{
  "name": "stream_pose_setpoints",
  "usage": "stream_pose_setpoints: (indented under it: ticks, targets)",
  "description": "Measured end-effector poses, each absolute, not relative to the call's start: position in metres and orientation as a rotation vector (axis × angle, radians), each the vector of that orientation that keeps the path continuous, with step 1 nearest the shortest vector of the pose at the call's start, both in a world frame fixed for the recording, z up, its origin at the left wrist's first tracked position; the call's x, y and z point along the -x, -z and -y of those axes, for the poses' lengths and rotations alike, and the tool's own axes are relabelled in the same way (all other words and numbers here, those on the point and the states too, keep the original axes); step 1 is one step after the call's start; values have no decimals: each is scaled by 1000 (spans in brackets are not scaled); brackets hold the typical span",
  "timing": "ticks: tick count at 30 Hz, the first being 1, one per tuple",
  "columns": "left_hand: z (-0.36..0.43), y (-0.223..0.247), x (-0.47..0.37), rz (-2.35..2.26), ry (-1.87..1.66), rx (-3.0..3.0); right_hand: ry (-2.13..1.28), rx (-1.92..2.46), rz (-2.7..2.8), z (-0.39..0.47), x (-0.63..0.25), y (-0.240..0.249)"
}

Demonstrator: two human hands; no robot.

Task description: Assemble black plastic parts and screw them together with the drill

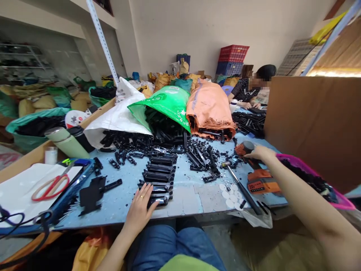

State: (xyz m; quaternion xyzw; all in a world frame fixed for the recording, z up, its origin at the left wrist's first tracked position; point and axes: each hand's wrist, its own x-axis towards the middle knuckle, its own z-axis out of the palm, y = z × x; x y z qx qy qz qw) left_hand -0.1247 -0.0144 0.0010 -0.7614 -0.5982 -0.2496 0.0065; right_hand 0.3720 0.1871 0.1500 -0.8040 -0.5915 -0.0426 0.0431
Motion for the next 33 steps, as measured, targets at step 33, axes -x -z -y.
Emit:
stream_pose_setpoints:
  ticks: [33]
  targets:
    - [121,6,60,1863,3658,-795,-1831,803,2695,-85,7,-23]
